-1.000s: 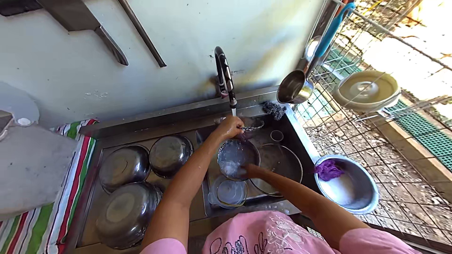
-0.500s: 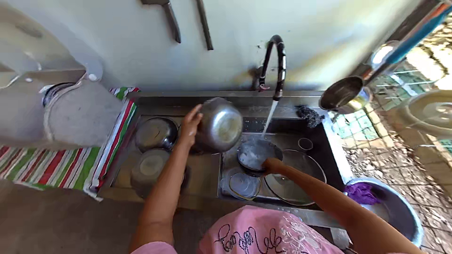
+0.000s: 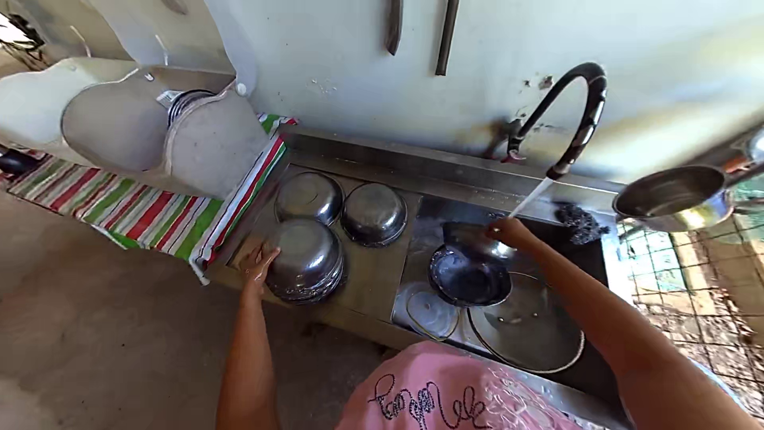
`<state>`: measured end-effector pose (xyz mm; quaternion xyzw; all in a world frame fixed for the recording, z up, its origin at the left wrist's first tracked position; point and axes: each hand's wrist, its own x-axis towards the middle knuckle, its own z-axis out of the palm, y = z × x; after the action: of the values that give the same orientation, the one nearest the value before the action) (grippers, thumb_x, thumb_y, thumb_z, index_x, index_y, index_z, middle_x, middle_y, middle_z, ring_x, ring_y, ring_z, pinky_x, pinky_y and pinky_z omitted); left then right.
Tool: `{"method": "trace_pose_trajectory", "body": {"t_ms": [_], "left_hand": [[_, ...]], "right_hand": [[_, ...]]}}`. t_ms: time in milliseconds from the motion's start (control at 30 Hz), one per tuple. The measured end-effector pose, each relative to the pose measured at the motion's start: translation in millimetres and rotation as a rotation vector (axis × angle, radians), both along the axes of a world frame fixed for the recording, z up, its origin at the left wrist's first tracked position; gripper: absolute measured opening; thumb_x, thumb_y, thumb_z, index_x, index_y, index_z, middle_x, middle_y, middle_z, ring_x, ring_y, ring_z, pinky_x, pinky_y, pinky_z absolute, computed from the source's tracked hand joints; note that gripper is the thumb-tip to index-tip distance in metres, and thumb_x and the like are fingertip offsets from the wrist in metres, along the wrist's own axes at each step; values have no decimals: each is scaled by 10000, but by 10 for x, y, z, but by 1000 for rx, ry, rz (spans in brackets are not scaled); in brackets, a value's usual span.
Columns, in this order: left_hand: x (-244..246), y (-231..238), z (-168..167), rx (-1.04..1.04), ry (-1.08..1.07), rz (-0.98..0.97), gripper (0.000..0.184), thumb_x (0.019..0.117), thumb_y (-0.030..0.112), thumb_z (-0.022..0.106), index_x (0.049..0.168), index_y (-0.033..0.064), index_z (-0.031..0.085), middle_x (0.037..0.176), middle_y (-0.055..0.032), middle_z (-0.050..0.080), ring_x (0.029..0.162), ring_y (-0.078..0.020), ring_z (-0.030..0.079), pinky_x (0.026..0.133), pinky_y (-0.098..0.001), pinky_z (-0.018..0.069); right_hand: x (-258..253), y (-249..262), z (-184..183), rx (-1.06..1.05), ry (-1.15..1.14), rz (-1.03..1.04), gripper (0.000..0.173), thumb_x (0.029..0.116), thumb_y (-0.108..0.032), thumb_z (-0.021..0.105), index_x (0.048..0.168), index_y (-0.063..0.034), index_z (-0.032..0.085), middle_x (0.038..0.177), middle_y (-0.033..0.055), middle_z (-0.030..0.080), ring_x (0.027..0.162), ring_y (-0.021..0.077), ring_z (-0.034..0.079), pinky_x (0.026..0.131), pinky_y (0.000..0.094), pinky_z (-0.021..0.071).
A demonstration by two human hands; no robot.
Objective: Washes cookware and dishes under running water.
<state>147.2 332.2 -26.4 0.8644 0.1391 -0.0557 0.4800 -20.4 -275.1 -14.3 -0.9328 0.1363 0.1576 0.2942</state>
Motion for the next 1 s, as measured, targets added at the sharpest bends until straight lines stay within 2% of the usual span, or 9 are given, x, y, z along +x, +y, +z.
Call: {"method": "trace_pose_trajectory", "body": {"t_ms": [67,133,300,400,533,667,767,900,1000], "left_hand": [[-88,42,-90,-121,33,3,696,1009,331,628,1593,95,332,1611,-232,332,1469,-386,343,1137,-601,329],[-130,143,-171,-175,5,-33,681,1029,301,589,1604,86,296,1581,-243,374,1427,-374,406,1114,-569,379],[-136,127,54,-8,-18,-121,853,965,224,698,1620,27,188,1640,-278,232,1517,-401,252,1215,-558,243],[-65,-105,369,258,-273,-214,1010,807,214,852,1577,-64,261,1566,-421,238,1466,-588,214,1183,-693,181],[-294,-1257,835,32,-360,-515,738,953,259,663,1531,-76,349,1569,-325,347,1467,-438,343,1182,-555,312],[-769,-2728,672,-368,-213,-1072,566,941,188,641,1428,-68,508,1478,-235,521,1305,-314,570,1058,-435,495],[-1147,-3640,556,-516,-20,-1429,606,949,191,652,1490,-18,476,1561,-220,427,1373,-324,509,1082,-448,478],[-1295,-4560,262,-682,184,-1216,654,1038,251,524,1601,28,277,1637,-253,261,1485,-353,336,1178,-525,349],[-1201,-4960,-140,-791,273,-902,680,1081,370,442,1641,129,142,1626,-203,309,1432,-311,410,1128,-513,403]], "right_hand": [[118,-16,183,-1,18,-132,423,1043,-252,615,1242,120,644,1268,364,619,1254,518,558,1096,665,372],[193,-73,220,36,-28,-246,428,1067,-282,568,1166,121,672,1198,358,646,1177,504,600,1045,670,405],[-45,-172,580,237,-162,-411,358,1061,-221,582,1084,127,663,1063,301,657,998,377,621,954,571,463],[-333,-407,667,308,-195,-445,338,1069,-227,559,1031,85,681,982,214,662,895,262,607,878,493,490],[-720,-686,644,449,-299,-535,272,1069,-214,538,977,10,661,829,48,613,731,92,568,740,332,516],[-953,-801,605,587,-375,-596,246,1070,-148,501,919,-19,646,789,19,635,719,91,615,732,321,553],[-923,-698,585,703,-399,-722,231,1082,-131,459,1012,6,632,831,35,647,740,104,630,730,318,559],[-510,-31,513,1027,-521,-929,342,1114,-193,347,1257,33,559,1043,110,668,908,165,653,836,367,563],[-172,510,135,1112,-623,-939,421,1127,-229,281,1263,40,575,1054,124,678,932,167,655,850,366,555]]}}
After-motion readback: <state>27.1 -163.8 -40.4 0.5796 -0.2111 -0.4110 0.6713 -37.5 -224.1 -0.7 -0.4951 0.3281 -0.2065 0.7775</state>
